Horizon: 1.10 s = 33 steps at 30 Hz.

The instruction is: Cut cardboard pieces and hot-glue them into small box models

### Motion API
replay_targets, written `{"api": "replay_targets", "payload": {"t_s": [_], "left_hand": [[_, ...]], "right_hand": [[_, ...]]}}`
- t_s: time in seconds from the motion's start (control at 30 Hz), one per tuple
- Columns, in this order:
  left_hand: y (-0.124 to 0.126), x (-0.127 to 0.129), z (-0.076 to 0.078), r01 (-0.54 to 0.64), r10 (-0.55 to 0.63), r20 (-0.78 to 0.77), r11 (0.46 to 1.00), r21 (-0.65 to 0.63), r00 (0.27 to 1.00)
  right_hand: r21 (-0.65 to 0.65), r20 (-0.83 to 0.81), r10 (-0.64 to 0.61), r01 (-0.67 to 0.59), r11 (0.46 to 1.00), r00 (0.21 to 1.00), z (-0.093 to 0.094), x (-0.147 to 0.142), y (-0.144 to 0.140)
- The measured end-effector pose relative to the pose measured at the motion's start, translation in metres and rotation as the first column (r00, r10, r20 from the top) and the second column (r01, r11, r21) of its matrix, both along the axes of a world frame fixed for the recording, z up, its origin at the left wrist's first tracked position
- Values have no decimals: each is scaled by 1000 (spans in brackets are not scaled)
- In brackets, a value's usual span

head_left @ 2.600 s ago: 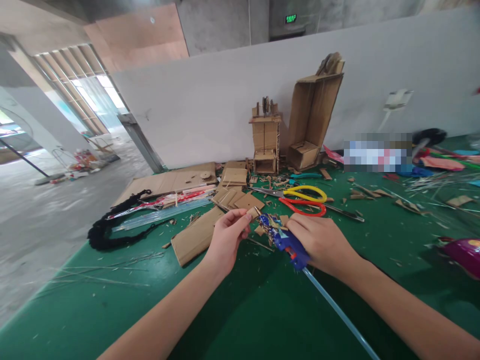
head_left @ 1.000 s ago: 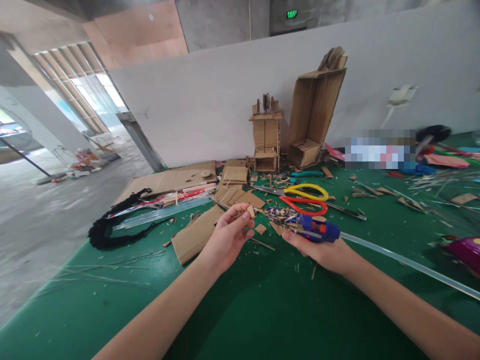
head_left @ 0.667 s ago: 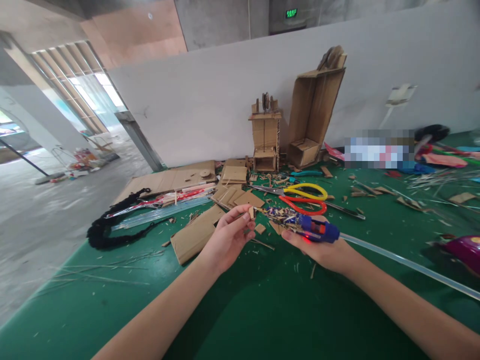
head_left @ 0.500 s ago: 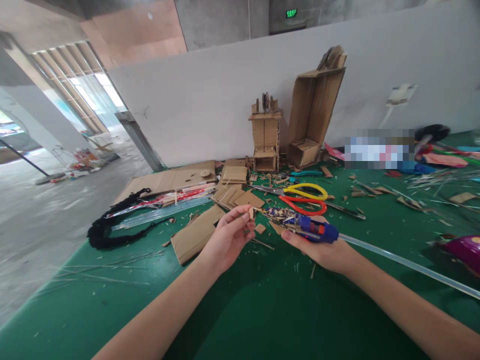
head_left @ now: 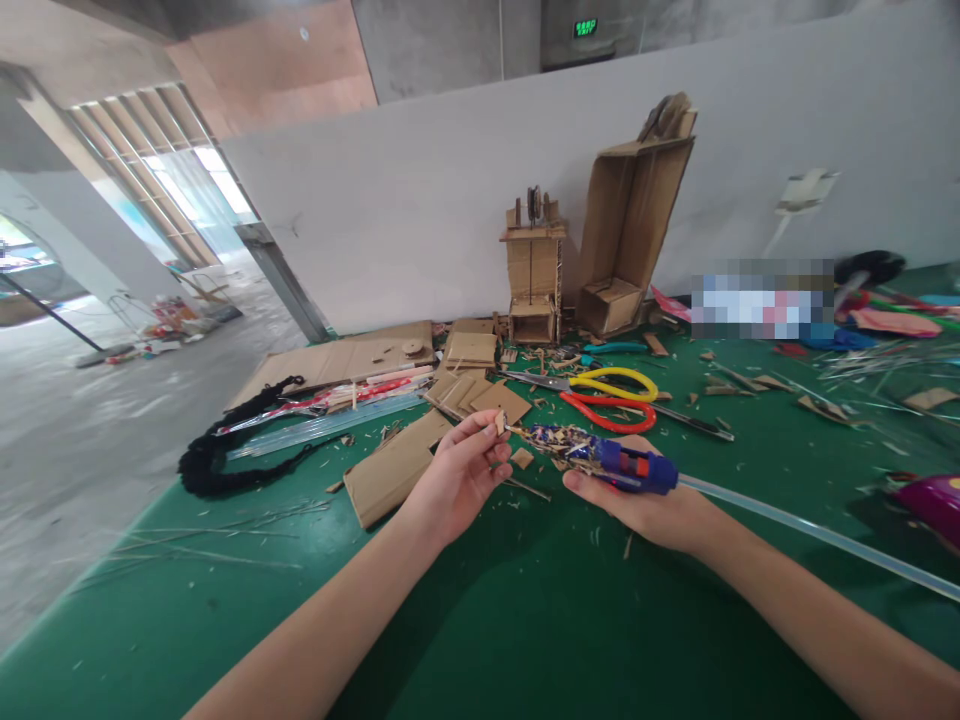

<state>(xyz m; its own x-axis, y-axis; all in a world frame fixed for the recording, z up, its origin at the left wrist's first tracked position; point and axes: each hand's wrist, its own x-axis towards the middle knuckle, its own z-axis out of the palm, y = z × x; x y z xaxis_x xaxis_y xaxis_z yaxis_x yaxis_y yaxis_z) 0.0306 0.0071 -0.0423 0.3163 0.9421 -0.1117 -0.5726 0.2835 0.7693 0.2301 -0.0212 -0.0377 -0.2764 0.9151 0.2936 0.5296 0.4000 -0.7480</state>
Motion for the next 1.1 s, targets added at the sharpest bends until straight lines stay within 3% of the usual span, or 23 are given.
{"api": "replay_targets", "payload": {"t_s": [0.3,0.63,0.83,0.93,1.1], "left_hand": [[0,0,1,5,-5,3,1000,-11,1000],[-2,1,1,11,-11,5,999,-42,1000],[-2,1,2,52,-52,3,998,-18,999],[-3,1,3,54,-54,0,998,-15,999],[-3,1,3,18,-18,-6,999,-45,1000]], "right_hand": [[-165,-7,-23,22,986,1000,3,0,-2],[-181,-106,39,-57,982,994,8,0,-1],[-221,-105,-108,83,972,989,0,2,0],[-211,-125,-124,96,973,984,2,1,-1],[-180,-106,-17,-2,984,994,9,-1,-2]]}}
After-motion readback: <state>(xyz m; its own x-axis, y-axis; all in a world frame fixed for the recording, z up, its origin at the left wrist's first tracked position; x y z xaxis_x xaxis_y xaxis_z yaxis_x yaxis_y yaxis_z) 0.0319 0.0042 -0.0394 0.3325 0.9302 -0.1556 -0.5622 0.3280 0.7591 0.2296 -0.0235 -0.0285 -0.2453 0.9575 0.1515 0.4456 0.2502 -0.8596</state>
